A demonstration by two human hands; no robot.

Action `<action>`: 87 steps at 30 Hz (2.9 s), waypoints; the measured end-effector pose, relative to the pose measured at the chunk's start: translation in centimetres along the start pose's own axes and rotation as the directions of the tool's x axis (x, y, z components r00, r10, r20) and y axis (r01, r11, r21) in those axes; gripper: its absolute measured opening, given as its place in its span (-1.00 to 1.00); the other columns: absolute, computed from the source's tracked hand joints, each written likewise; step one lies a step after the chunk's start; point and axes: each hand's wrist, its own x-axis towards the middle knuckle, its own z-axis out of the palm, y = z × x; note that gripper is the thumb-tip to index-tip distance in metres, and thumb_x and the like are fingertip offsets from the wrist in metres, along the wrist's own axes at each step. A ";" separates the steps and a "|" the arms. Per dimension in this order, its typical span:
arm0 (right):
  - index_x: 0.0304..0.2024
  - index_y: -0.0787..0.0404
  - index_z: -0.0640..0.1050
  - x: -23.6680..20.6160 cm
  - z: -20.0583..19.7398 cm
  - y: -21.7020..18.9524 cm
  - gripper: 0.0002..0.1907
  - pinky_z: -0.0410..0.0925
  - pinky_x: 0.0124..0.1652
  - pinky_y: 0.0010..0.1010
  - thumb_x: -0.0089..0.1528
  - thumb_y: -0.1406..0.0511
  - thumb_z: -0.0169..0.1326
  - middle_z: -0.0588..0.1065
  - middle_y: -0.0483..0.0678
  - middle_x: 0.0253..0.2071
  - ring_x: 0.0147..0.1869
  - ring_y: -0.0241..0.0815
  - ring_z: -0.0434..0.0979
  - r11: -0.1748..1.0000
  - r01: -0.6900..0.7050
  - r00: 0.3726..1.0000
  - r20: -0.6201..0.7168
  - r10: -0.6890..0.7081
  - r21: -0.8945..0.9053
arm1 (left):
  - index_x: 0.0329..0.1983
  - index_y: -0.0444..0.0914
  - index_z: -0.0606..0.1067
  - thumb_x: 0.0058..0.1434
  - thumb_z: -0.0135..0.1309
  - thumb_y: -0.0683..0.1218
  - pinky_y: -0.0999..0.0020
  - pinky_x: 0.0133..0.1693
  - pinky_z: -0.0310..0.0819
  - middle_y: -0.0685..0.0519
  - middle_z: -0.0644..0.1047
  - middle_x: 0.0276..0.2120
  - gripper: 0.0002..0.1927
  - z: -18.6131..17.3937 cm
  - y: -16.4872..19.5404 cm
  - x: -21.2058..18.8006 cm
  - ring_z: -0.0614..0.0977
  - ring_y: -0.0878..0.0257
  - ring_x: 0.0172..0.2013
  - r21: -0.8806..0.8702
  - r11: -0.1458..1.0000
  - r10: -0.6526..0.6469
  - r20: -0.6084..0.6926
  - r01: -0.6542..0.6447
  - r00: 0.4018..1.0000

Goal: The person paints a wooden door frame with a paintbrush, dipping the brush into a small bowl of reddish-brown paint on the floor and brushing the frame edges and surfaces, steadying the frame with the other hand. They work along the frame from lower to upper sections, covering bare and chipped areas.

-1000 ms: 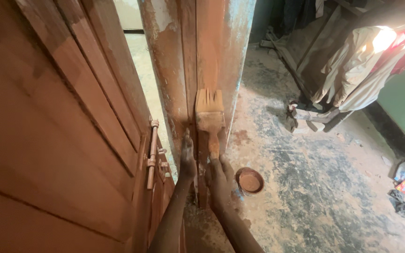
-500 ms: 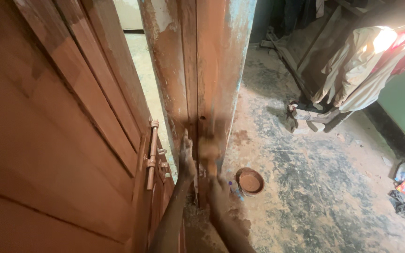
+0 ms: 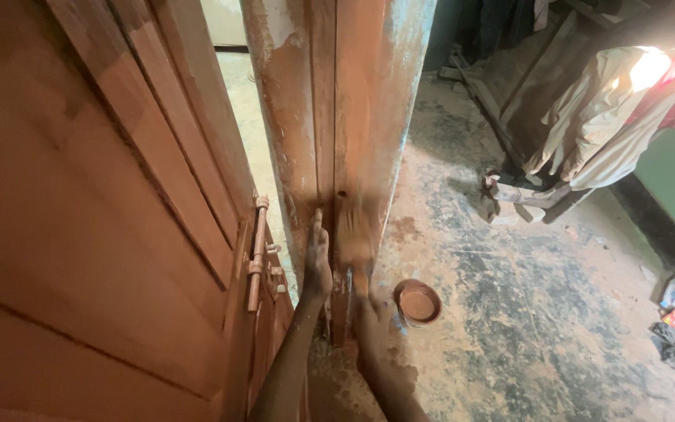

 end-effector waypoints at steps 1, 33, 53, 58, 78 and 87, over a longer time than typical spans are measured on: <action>-0.24 0.24 0.51 0.3 -0.8 1.6 -0.70 0.15 -0.59 -0.42 0.31 0.13 -0.02 0.32 -0.14 -0.57 -0.57 -0.29 0.28 0.997 -0.060 0.998 -0.028 0.058 -0.045 | 0.57 -0.33 -0.01 0.52 -0.47 0.16 0.18 0.49 -0.24 -0.14 0.00 0.57 -0.32 0.0 0.0 0.0 -0.04 0.06 0.56 0.006 1.000 0.007 0.014 -0.007 1.000; 0.34 0.09 0.44 1.2 -6.6 -18.7 -0.47 0.43 -0.40 -0.22 0.34 0.12 -0.03 0.48 0.14 -0.60 -0.58 -0.07 0.57 0.368 0.651 0.754 0.506 -0.419 -0.664 | 0.57 -0.32 0.00 0.51 -0.46 0.22 0.14 0.49 -0.23 -0.13 0.00 0.58 -0.27 0.6 2.7 0.5 -0.04 0.04 0.56 -0.011 1.000 0.029 0.032 -0.029 0.999; 0.24 0.19 0.49 0.2 -6.3 -20.4 -0.54 0.41 -0.53 -0.23 0.34 0.14 0.01 0.46 0.05 -0.62 -0.64 -0.10 0.53 0.510 0.466 0.835 0.170 -0.523 -0.723 | 0.56 -0.32 0.04 0.52 -0.43 0.18 0.14 0.49 -0.15 -0.13 0.07 0.56 -0.32 0.3 5.0 0.7 0.03 0.04 0.55 0.077 0.997 0.012 -0.011 -0.011 1.000; 0.23 0.27 0.45 -0.7 -0.5 -16.7 -0.63 0.36 -0.52 -0.16 0.45 0.22 -0.03 0.49 0.17 -0.55 -0.54 0.01 0.54 0.251 0.717 0.589 0.372 -0.717 -0.650 | 0.56 -0.32 0.02 0.52 -0.40 0.17 0.13 0.48 -0.18 -0.14 0.04 0.56 -0.32 0.4 5.0 0.5 -0.01 0.02 0.55 0.004 1.000 -0.008 -0.005 0.008 1.000; 0.09 0.21 0.57 -1.0 -4.3 -17.4 -0.70 0.42 -0.28 -0.10 0.30 0.36 0.06 0.55 0.21 -0.37 -0.35 0.13 0.59 0.138 0.634 0.669 0.450 -0.592 -0.761 | 0.56 -0.33 0.06 0.53 -0.37 0.14 0.13 0.50 -0.21 -0.14 0.04 0.57 -0.34 1.5 4.0 -0.2 -0.01 0.04 0.56 -0.015 0.995 0.104 0.040 -0.103 0.994; 0.30 0.05 0.50 -5.1 -2.4 -23.9 -0.56 0.46 -0.45 -0.38 0.36 0.37 0.02 0.54 -0.02 -0.38 -0.46 -0.24 0.51 0.286 0.666 0.601 0.267 -0.753 -0.689 | 0.55 -0.33 0.07 0.55 -0.38 0.13 0.18 0.51 -0.20 -0.14 0.06 0.56 -0.36 1.4 4.4 1.0 0.01 0.05 0.56 0.073 0.990 0.118 0.031 -0.120 0.993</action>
